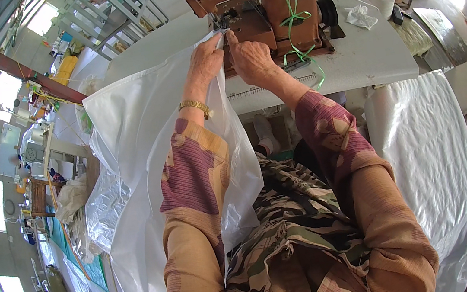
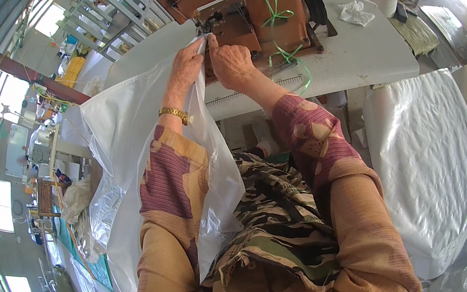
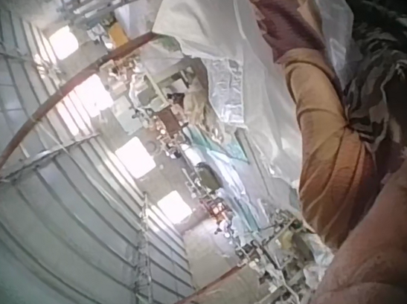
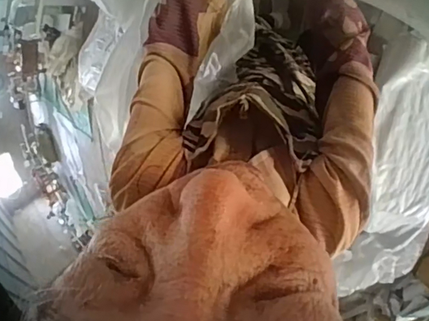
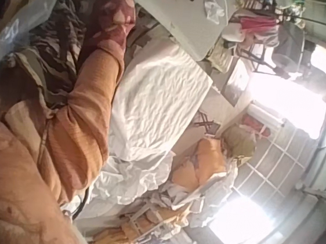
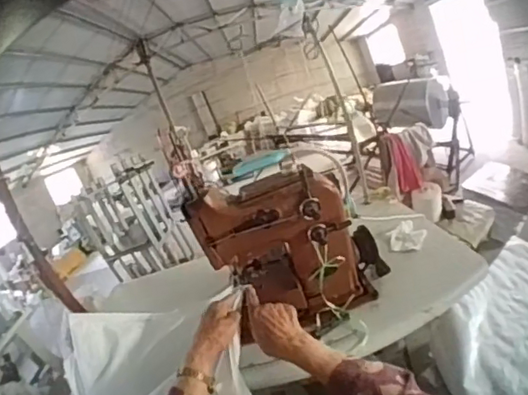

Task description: The person operates an industrial sewing machine to join or hem large white plastic sheets with thread.

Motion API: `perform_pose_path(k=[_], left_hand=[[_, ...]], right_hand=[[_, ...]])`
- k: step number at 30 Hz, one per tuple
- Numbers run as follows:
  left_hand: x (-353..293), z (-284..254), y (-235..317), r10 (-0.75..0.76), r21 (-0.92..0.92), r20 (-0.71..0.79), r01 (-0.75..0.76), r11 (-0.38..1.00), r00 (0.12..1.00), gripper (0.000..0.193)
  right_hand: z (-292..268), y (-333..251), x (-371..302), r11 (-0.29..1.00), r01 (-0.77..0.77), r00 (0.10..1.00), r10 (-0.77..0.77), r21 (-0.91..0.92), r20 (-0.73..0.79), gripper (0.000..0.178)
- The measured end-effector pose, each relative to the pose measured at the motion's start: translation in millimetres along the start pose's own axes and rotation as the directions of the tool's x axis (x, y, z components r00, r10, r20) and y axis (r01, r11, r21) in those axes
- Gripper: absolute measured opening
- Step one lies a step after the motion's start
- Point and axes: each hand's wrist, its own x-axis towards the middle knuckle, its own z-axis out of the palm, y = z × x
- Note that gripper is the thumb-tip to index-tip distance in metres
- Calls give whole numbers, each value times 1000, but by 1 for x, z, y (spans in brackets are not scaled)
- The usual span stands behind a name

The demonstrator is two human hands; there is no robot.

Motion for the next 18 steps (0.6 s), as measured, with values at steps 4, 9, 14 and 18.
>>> perform_pose_path(k=[4, 9, 14, 18], left_hand=[[-5, 6, 12, -21, 76, -35, 24, 997, 999, 47], [-9, 7, 9, -6, 64, -78, 11, 998, 997, 44], [-11, 11, 11, -24, 56, -94, 29, 998, 995, 39], [-14, 15, 6, 17, 50, -137, -10, 999, 990, 36]], right_hand=[[7, 10, -1, 996, -26, 1000, 25, 85, 13, 63], [10, 17, 1, 972, 72, 997, -60, 224, -57, 59], [11, 24, 5, 971, 105, 994, -97, 215, -46, 58], [3, 25, 8, 972, 158, 987, -153, 172, -39, 60]])
